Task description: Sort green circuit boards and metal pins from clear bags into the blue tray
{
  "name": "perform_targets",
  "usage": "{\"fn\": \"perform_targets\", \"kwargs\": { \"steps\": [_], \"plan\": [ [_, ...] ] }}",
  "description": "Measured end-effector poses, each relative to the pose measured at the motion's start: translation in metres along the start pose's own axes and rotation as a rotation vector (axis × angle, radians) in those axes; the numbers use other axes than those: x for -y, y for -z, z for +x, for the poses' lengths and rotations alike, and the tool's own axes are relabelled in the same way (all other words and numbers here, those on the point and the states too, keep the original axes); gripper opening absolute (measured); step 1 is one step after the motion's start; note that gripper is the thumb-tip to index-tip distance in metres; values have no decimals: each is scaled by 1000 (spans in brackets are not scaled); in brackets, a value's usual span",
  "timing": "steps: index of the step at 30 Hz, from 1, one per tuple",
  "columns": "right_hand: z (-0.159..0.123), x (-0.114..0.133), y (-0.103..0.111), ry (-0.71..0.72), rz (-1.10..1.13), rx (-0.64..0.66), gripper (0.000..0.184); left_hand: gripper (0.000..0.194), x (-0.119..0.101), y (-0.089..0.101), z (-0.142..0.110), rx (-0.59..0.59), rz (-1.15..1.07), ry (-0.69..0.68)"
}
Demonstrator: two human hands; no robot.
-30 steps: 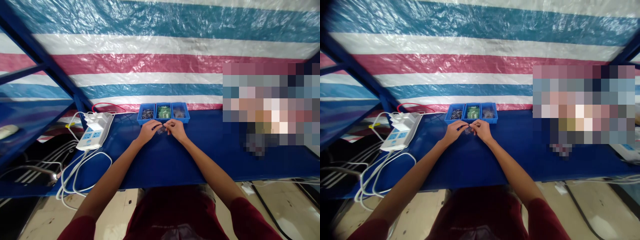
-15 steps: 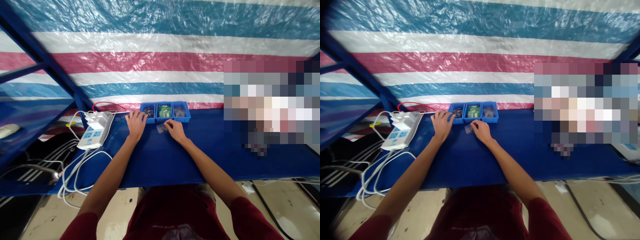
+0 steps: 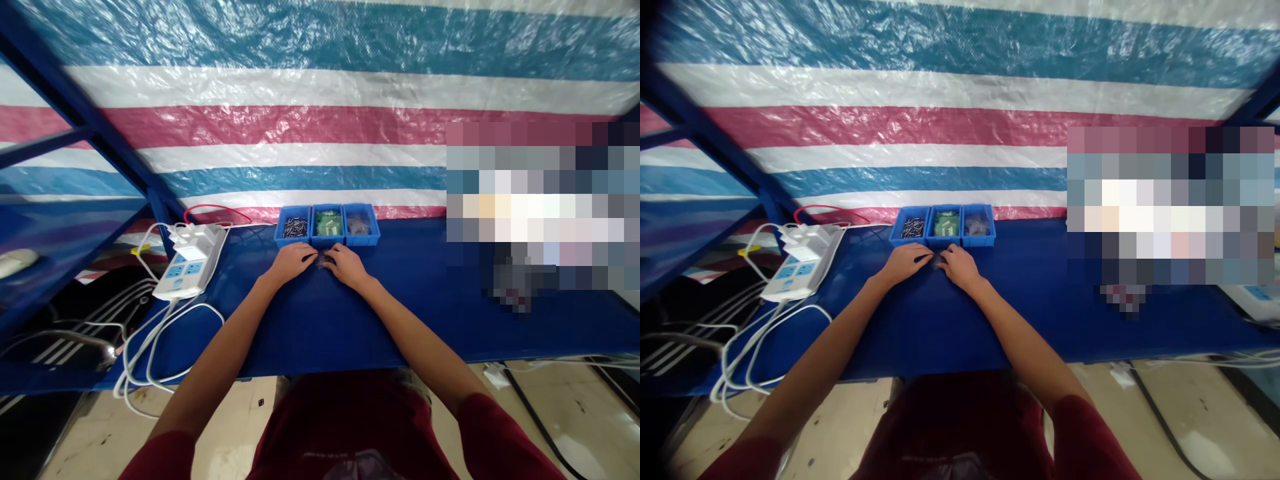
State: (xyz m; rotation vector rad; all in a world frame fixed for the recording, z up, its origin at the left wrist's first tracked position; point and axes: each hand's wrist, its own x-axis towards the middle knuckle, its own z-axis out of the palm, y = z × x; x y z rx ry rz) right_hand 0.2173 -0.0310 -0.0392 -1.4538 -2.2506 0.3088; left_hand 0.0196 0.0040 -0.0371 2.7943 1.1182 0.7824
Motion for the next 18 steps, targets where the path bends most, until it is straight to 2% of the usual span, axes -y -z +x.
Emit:
{"fn": "perform_targets", "kwargs": {
  "steps": [5,8,13,18],
  "plan": [
    [2,-3,4,-2,13,-12,18,31,-2,1,0,15,-80,20],
    [2,-3,6,3,55,-78,21,35,-7,4,0,-14,-107,36],
    [1,-1,10,-1,348,-265,21,38,-15,5,1,-93,-194,60],
    [-1,1,14,-71,596,-288,25,31,-24,7,4,-208,-318,112]
  ]
}}
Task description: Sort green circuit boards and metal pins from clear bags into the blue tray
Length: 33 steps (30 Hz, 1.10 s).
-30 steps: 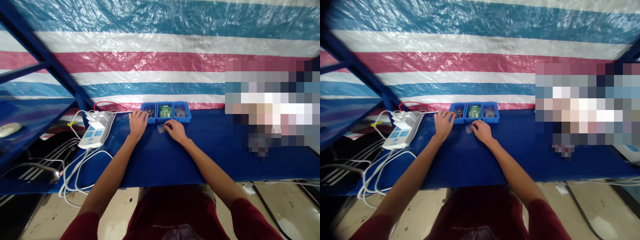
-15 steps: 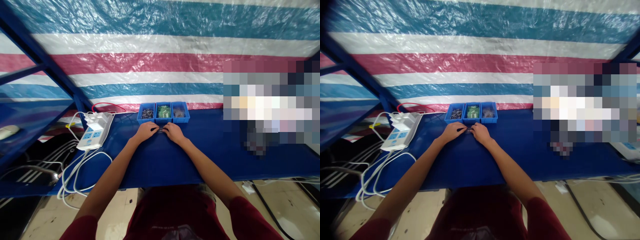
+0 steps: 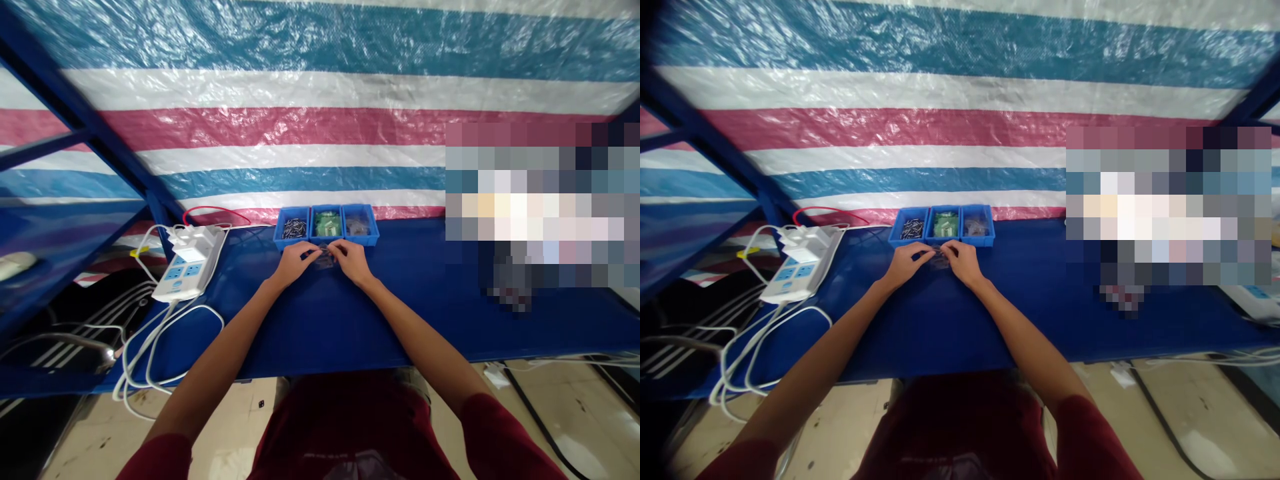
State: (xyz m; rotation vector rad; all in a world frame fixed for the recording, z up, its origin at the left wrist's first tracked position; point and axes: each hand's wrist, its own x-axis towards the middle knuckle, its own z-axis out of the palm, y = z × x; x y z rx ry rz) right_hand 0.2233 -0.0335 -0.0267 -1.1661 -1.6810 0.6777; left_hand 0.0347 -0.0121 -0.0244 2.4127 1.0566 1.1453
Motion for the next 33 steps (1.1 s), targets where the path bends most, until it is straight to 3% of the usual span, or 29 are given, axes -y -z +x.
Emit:
{"fn": "perform_targets", "kwargs": {
  "steps": [11,23,29,33],
  "plan": [
    [2,-4,0,117,-42,7,15,27,-13,5,3,3,-226,166],
    [0,-11,-3,174,-183,76,15,25,-10,0,2,-43,-178,137],
    [0,-8,-1,145,-103,101,13,22,-8,0,3,-27,-219,143],
    [1,-7,-1,99,-47,50,16,21,-8,1,4,-41,-211,151]
  ]
}}
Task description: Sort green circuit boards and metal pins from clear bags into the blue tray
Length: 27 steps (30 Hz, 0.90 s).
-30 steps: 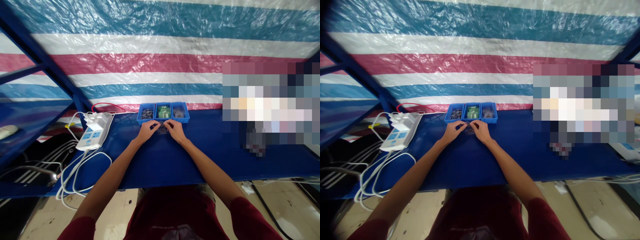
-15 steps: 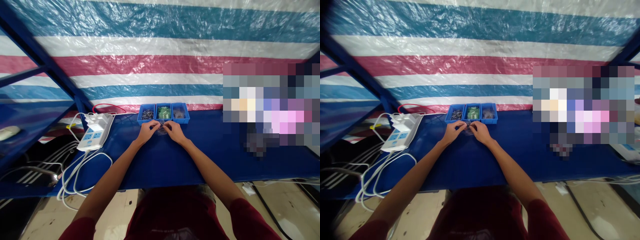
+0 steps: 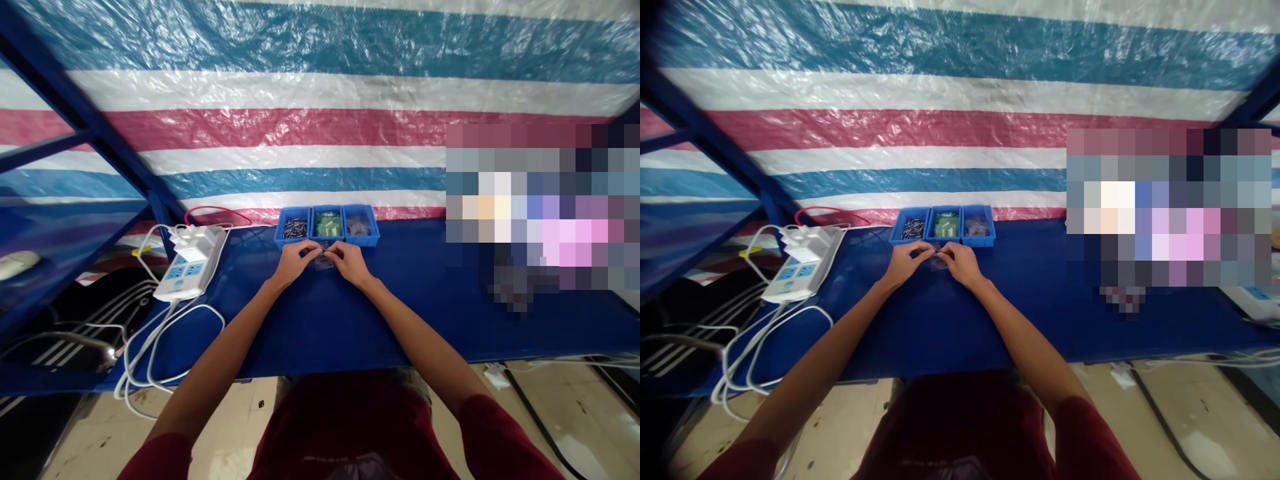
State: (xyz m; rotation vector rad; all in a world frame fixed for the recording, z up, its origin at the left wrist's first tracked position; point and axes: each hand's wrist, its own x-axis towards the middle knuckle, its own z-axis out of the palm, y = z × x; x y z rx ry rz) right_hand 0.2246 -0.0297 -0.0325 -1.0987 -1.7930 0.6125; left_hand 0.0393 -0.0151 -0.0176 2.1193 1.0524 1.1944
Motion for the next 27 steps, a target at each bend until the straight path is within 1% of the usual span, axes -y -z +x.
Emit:
{"fn": "perform_targets", "kwargs": {
  "steps": [2,7,12,18,23,27],
  "plan": [
    [1,-1,-1,-33,51,-13,16,22,-1,0,0,-4,-6,11],
    [2,-5,-2,-110,244,29,14,23,-2,0,0,-13,-28,40],
    [3,-5,-3,-155,368,46,16,24,-2,0,0,-70,-61,71],
    [2,-3,-4,-182,412,52,22,26,-4,0,-1,-65,-80,79],
    [1,-2,-4,-201,419,30,21,26,-5,0,-1,-26,-70,71],
    [1,1,-2,-203,427,46,23,25,-7,0,-1,-23,-59,62]
  ]
}}
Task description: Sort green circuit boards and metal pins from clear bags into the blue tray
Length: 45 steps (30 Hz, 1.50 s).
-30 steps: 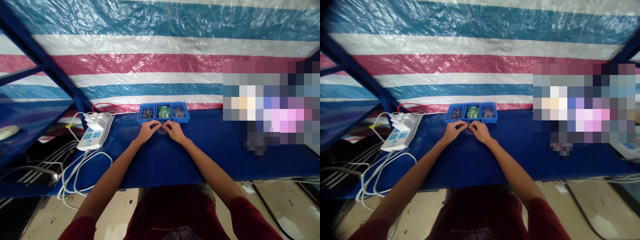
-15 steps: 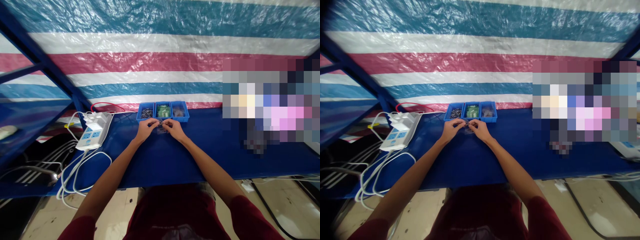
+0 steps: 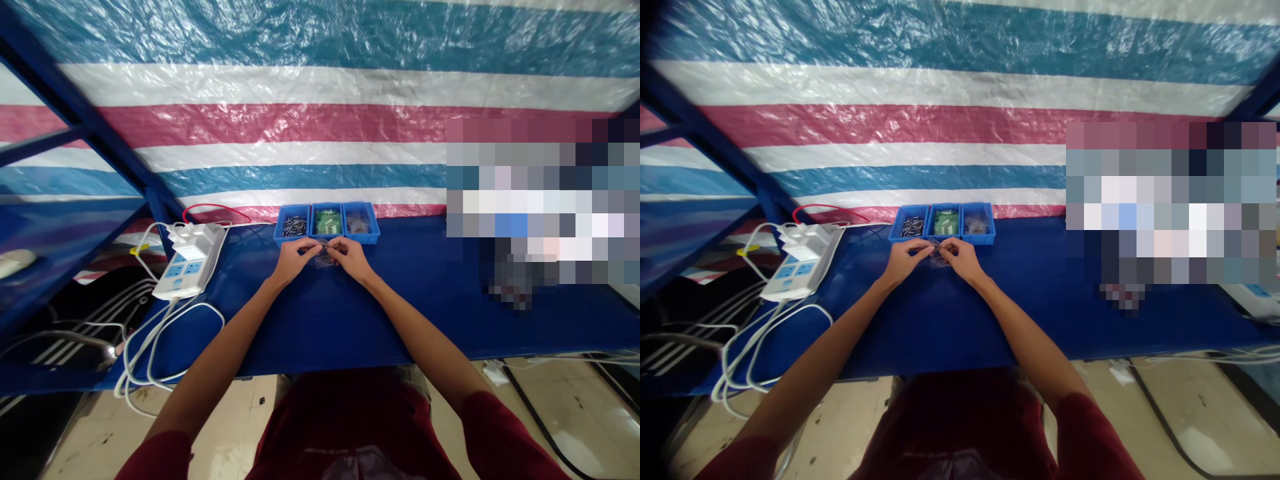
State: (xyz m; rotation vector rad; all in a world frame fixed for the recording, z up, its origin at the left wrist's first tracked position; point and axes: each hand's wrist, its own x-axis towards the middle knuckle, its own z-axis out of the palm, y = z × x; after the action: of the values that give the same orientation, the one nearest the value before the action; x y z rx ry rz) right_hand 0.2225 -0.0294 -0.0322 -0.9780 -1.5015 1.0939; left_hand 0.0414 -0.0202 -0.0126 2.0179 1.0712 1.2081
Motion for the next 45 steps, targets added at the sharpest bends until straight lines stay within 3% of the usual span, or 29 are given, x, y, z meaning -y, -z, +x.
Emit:
{"fn": "perform_targets", "kwargs": {
  "steps": [5,12,16,19,25,31,39,45],
  "plan": [
    [-1,3,-1,20,-61,-23,25,25,-1,0,0,3,35,-7],
    [0,0,-1,60,-121,-72,8,22,1,-1,-1,23,33,-17],
    [0,0,0,64,-151,-78,8,23,0,-1,0,74,38,-21],
    [0,1,0,59,-163,-74,11,24,1,-2,0,86,24,-25],
    [-2,4,1,89,-187,-87,16,24,3,-3,0,-18,20,-8],
    [-2,6,2,55,-223,-123,41,34,3,-2,1,-15,-37,17],
    [3,-1,1,-10,94,-163,41,25,5,-2,0,14,220,-260],
    [4,-3,2,-40,187,-136,55,25,12,-4,-1,13,305,-298]
  ]
}}
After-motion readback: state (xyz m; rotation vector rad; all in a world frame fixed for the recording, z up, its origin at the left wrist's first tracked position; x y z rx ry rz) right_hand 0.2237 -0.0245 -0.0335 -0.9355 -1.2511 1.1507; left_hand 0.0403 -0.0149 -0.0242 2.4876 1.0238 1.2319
